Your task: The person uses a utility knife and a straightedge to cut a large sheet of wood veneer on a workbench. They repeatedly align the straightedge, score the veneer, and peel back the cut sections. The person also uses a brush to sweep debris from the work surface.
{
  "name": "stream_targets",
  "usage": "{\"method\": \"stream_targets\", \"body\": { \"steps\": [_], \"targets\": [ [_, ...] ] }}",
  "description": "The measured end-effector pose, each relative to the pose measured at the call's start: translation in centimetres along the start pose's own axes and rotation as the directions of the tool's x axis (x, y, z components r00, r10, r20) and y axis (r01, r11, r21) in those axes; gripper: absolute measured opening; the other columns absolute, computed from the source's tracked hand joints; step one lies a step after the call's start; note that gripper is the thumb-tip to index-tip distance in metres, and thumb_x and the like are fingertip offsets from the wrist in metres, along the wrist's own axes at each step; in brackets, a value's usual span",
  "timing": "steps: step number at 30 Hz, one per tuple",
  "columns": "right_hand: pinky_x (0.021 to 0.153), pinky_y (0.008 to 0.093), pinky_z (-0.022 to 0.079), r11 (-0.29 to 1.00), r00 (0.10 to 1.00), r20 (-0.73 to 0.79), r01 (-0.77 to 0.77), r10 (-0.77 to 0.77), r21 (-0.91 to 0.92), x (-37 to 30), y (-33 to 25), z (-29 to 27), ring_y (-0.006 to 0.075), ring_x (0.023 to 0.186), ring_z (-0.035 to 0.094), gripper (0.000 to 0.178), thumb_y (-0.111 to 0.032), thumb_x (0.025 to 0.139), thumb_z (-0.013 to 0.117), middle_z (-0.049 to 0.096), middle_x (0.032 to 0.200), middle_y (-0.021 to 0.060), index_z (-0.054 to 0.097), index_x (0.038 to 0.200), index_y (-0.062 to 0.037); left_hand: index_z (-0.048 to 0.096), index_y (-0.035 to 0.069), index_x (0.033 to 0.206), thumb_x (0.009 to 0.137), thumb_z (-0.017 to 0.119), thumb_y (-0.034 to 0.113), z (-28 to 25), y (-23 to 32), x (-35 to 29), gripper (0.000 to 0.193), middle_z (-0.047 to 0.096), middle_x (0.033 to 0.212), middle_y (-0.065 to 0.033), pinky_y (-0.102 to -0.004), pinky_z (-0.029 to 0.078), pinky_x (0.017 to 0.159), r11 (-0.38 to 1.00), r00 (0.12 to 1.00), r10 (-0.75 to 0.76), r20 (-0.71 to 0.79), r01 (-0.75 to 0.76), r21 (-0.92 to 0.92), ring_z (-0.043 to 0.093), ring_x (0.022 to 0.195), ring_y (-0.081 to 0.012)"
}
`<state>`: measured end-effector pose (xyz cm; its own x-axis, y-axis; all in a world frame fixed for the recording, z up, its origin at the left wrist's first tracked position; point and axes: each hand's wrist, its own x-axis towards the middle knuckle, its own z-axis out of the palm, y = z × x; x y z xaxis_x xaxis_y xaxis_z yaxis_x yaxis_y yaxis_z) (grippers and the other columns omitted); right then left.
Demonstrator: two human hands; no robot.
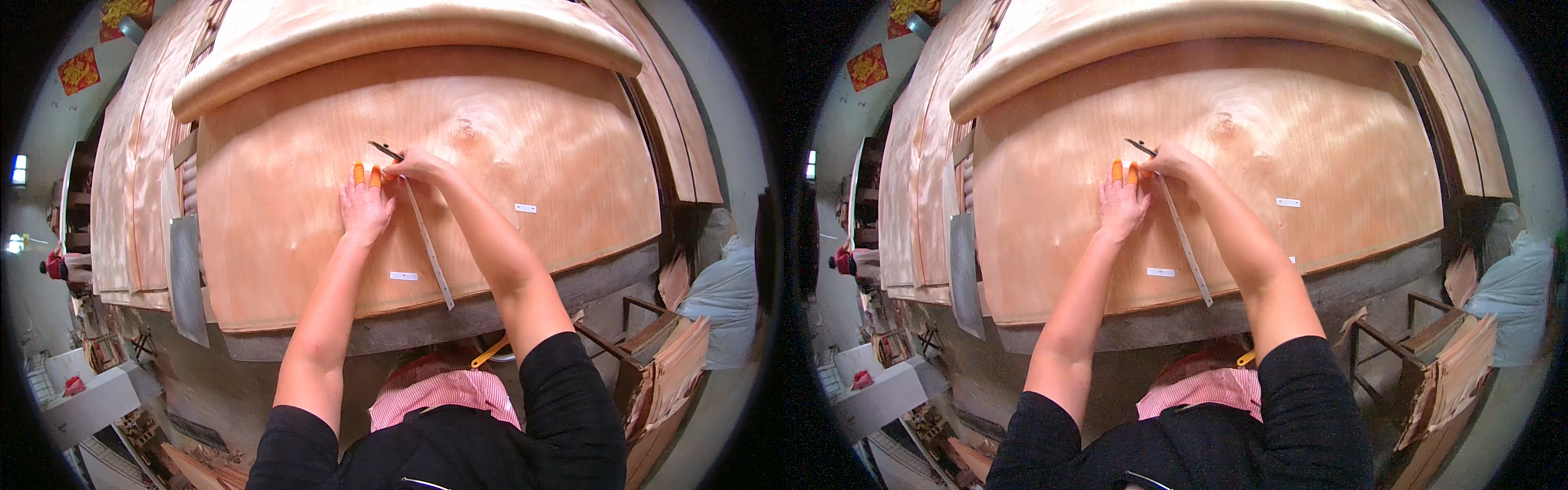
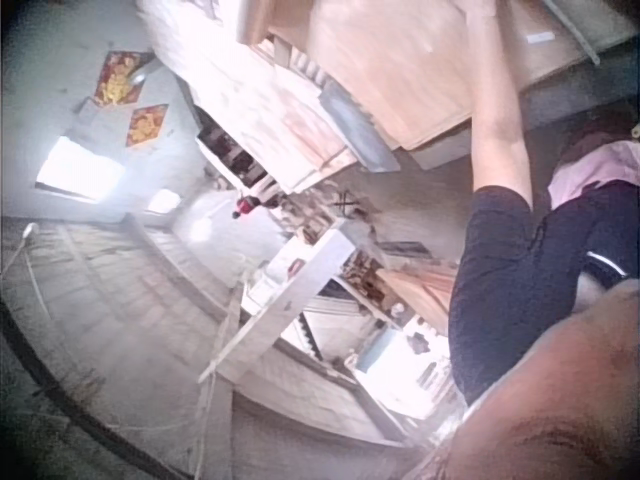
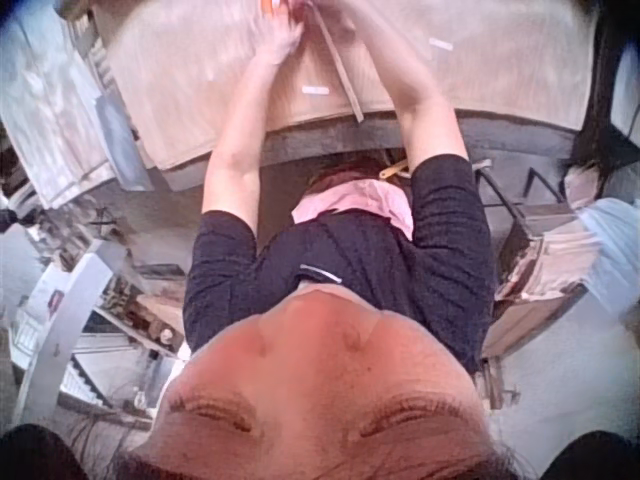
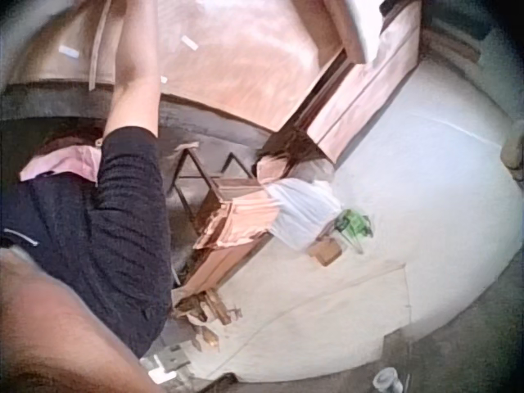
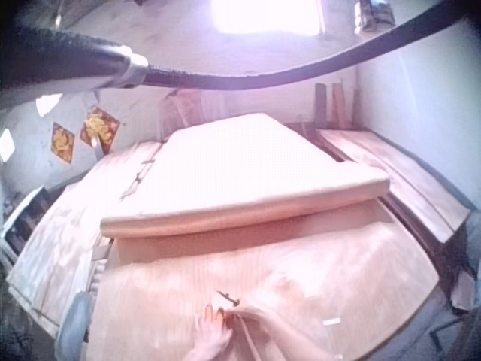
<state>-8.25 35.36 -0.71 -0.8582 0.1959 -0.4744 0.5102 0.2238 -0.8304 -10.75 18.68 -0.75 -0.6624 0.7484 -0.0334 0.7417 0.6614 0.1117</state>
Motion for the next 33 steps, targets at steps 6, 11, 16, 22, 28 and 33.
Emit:
{"method": "stream_targets", "body": {
  "steps": [6, 11, 16, 22, 28, 33],
  "targets": [
    [0.065, 0.0348, 0.048, 0.833, 0.985, -0.162, -0.036, -0.065, -0.553, -1.9, -1.3, -0.2, 0.023, 0.071, 0.062, 0.02, -0.023, 0.071, 0.059, 0.064, 0.078, 0.0107, 0.064, 0.08, -0.0058, 0.031, 0.009, 0.132, 0.073, 0.053, 0.056, -3.3, 1.0, 0.6, 0.079, 0.031, 0.135, -0.013, -0.0509, 0.011, 0.103, 0.987, 0.971, -0.082, 0.226, 0.048, 0.152, 0.018, 0.13, -0.0275],
    [0.067, 0.0398, 0.047, 0.678, 0.909, -0.404, -0.236, -0.098, -0.696, 0.0, -1.3, -1.5, 0.03, 0.08, 0.06, 0.016, -0.019, 0.077, 0.049, 0.063, 0.082, 0.0135, 0.063, 0.081, -0.0119, 0.037, 0.005, 0.128, 0.066, 0.056, 0.062, -3.7, 1.3, 1.5, 0.086, 0.034, 0.133, -0.0147, -0.053, 0.01, 0.103, 0.977, 0.964, -0.032, 0.265, -0.027, 0.212, 0.024, 0.127, -0.0279],
    [0.047, 0.0239, 0.037, 0.985, 0.881, -0.452, 0.168, -0.139, 0.026, -8.0, -2.0, -5.5, 0.0078, 0.051, 0.047, 0.014, -0.017, 0.08, 0.056, 0.056, 0.062, 0.0005, 0.063, 0.082, -0.005, 0.042, 0.003, 0.123, 0.066, 0.055, 0.062, -3.8, 1.0, 1.9, 0.084, 0.042, 0.124, -0.0181, -0.0507, 0.016, 0.099, 0.969, 0.969, 0.015, 0.249, -0.075, 0.234, 0.027, 0.121, -0.0347],
    [0.045, 0.0164, 0.029, 0.569, 0.652, -0.75, 0.577, 0.112, 0.586, -27.4, -4.1, 1.6, 0.0043, 0.053, 0.038, 0.011, -0.015, 0.083, 0.058, 0.046, 0.072, -0.004, 0.05, 0.089, -0.0113, 0.046, 0.004, 0.118, 0.073, 0.057, 0.05, -0.3, -7.4, -0.9, 0.065, 0.036, 0.128, -0.0199, -0.0468, 0.018, 0.102, 0.87, 0.936, 0.339, -0.096, -0.351, -0.345, 0.027, 0.124, -0.0338],
    [0.046, 0.0173, 0.036, 0.87, 0.263, -0.954, 0.426, 0.145, 0.249, -42.5, -3.8, 8.2, 0.0063, 0.055, 0.046, 0.018, -0.021, 0.081, 0.062, 0.053, 0.073, 0.0003, 0.053, 0.092, -0.009, 0.031, 0.005, 0.13, 0.074, 0.058, 0.04, -0.1, -18.9, -10.1, 0.072, 0.02, 0.138, -0.0203, -0.0447, 0.018, 0.103, 0.737, 0.883, 0.439, -0.165, -0.459, -0.496, 0.02, 0.128, -0.0331],
    [0.039, 0.0175, 0.017, 0.587, 0.343, -0.904, 0.688, 0.255, 0.427, -40.2, -5.4, 10.1, 0.0021, 0.042, 0.019, 0.022, -0.03, 0.089, 0.048, 0.037, 0.063, -0.0049, 0.051, 0.086, -0.0086, 0.03, 0.007, 0.132, 0.073, 0.059, 0.037, -3.4, -25.8, -18.0, 0.073, 0.019, 0.141, -0.0146, -0.0463, 0.013, 0.104, 0.841, 0.899, 0.438, 0.006, -0.407, -0.358, 0.016, 0.131, -0.0286]
  ]
}}
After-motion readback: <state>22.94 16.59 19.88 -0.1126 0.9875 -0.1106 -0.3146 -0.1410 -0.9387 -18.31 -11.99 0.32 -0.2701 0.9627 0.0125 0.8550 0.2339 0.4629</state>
